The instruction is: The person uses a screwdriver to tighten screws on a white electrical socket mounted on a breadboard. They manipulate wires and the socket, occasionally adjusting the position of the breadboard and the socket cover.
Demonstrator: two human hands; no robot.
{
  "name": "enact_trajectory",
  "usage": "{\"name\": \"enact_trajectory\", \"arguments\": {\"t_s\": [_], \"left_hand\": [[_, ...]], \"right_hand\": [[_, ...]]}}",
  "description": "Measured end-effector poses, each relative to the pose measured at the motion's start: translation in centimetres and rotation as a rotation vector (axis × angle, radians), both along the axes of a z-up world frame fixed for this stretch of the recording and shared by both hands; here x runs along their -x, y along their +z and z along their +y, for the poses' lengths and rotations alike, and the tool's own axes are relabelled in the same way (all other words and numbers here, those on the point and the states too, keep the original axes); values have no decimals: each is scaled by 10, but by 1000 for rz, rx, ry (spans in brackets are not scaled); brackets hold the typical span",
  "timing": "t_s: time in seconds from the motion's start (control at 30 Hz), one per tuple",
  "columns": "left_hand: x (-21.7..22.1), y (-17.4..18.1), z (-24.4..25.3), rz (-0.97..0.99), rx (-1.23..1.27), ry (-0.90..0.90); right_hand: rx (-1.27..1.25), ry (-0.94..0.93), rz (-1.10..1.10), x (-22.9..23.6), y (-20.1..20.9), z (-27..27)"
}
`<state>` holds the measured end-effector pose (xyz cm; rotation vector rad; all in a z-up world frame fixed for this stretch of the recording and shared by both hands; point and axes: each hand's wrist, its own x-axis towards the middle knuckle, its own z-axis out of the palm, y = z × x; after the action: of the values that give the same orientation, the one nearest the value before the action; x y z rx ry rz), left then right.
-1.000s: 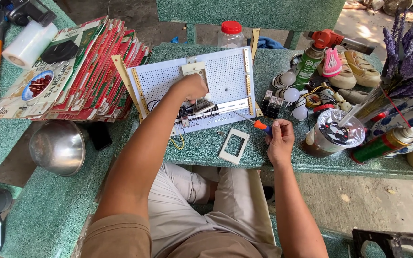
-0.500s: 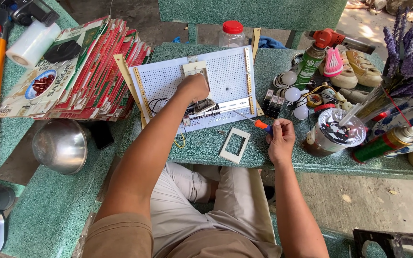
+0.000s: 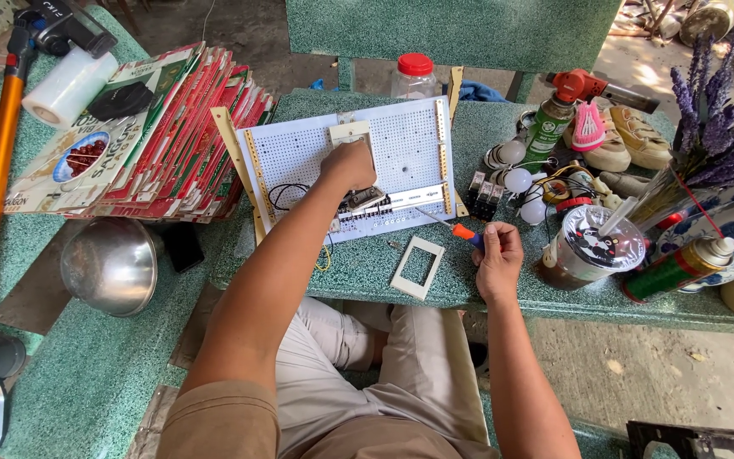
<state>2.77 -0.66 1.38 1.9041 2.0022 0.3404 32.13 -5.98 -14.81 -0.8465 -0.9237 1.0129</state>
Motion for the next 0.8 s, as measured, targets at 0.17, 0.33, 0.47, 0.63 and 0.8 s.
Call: {"name": "enact_trajectory", "arguments": {"t_s": [0.17, 0.33, 0.47, 0.63, 0.8], "left_hand": [[0, 2, 3, -6, 50, 30], [5, -18, 15, 18, 42, -10], [2, -20, 22, 75, 113, -44], [16, -43, 51, 87, 109, -79], [2, -2, 33, 219, 122, -51]], "right_hand": [[4, 17, -24, -2, 2, -1], [2, 7, -8, 0, 0, -2], [-4, 10, -3, 0, 1, -1], [6, 0, -1, 0, 2, -2], [3, -3, 12, -1, -2, 0]]}}
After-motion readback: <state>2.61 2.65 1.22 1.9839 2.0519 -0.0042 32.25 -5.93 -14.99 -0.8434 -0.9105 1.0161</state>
